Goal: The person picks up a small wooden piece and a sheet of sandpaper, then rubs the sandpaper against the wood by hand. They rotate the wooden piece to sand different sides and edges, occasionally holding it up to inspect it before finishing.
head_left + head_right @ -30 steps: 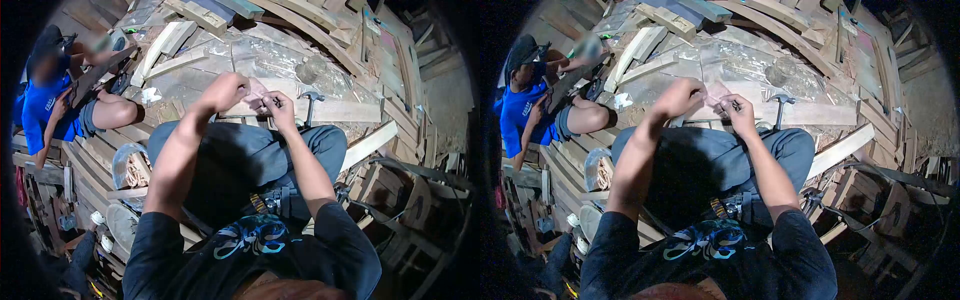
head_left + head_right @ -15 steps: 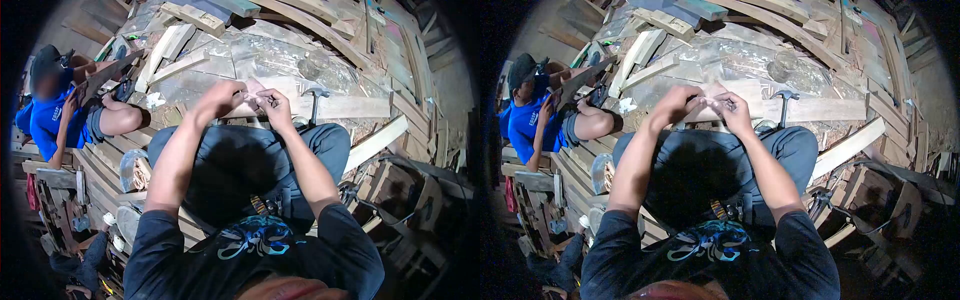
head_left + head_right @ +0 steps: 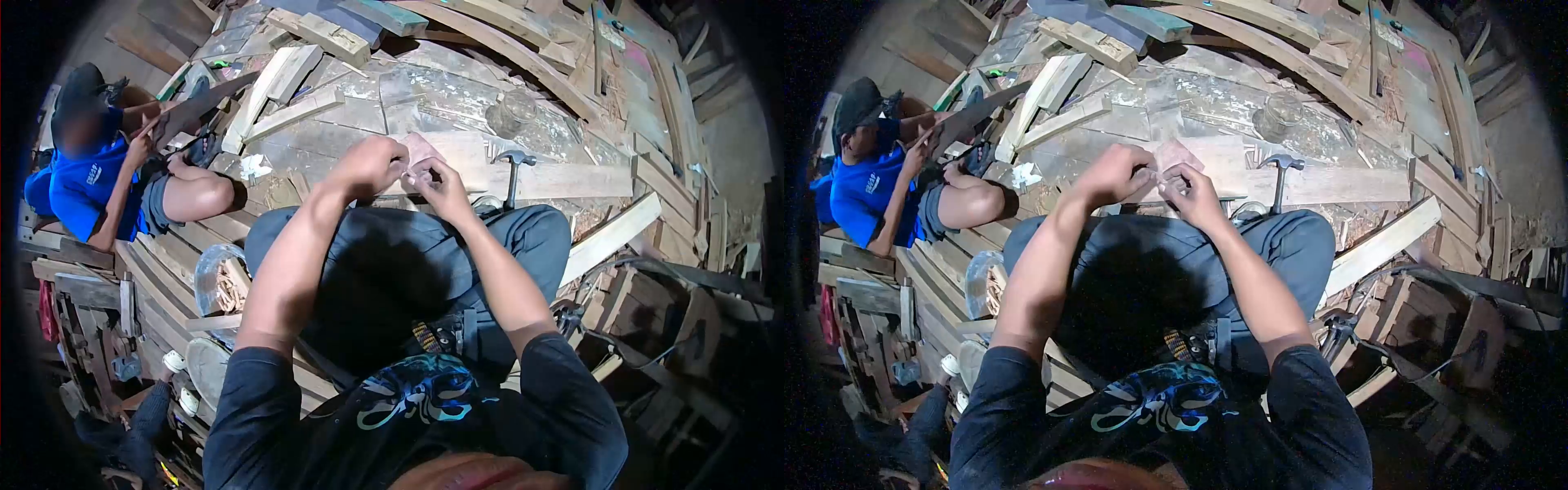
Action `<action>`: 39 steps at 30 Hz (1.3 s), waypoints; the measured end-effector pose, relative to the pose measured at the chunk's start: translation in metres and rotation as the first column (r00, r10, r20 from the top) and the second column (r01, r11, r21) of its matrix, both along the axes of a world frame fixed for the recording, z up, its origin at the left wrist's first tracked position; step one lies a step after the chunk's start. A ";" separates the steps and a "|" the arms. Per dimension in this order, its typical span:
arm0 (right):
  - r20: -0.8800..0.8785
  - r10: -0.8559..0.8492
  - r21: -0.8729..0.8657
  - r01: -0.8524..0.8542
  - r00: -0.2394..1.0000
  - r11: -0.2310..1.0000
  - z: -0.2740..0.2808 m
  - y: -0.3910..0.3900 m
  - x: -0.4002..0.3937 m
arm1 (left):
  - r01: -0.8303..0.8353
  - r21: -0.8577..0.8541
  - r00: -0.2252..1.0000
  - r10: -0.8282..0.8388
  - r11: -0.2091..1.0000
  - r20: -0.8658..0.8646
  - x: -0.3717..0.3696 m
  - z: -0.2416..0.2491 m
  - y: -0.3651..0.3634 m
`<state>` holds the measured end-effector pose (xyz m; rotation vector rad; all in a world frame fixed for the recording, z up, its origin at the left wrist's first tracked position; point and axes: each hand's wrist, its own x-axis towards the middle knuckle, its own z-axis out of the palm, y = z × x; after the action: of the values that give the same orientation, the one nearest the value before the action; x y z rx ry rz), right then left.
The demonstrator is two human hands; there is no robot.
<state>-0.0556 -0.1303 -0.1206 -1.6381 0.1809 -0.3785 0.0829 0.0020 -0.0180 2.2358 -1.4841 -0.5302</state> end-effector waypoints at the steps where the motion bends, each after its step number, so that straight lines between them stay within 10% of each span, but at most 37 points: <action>1: 0.006 0.015 -0.025 -0.015 1.000 1.000 0.000 0.001 -0.001 | -0.011 0.007 1.000 0.011 1.000 0.002 0.001 -0.001 0.001; 6: 0.023 0.074 -0.162 -0.069 0.997 0.984 -0.015 0.005 -0.001 | -0.092 -0.029 0.996 0.091 0.995 -0.023 -0.008 0.015 0.003; 15: -0.022 -0.180 0.139 0.181 0.983 0.974 0.004 -0.012 -0.003 | -0.057 0.056 0.998 0.057 0.997 0.002 -0.005 0.006 0.010; 18: 0.209 -0.200 0.718 -0.011 0.957 0.696 0.005 -0.035 -0.007 | -0.089 0.092 0.996 0.090 0.992 -0.011 -0.008 0.016 0.010; 20: 0.242 -0.245 0.804 -0.053 0.939 0.593 0.013 -0.050 -0.013 | -0.090 0.102 0.996 0.089 0.991 0.016 -0.004 0.005 0.012; 25: -0.077 -0.074 0.215 0.089 0.994 0.972 0.008 -0.033 -0.009 | -0.130 0.170 0.991 0.134 0.977 -0.014 -0.009 0.014 0.003; 30: -0.073 0.158 0.355 -0.123 0.985 0.927 0.002 0.002 0.000 | 0.015 0.159 0.996 -0.001 0.987 -0.085 -0.001 -0.005 -0.002; 39: -0.080 0.022 -0.016 -0.023 0.997 1.000 0.002 -0.009 0.004 | 0.002 0.147 1.000 0.001 0.989 -0.022 0.001 -0.003 -0.006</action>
<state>-0.0513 -0.1390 -0.1186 -1.6722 0.2193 -0.2987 0.0842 -0.0043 -0.0210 2.3324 -1.4780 -0.6825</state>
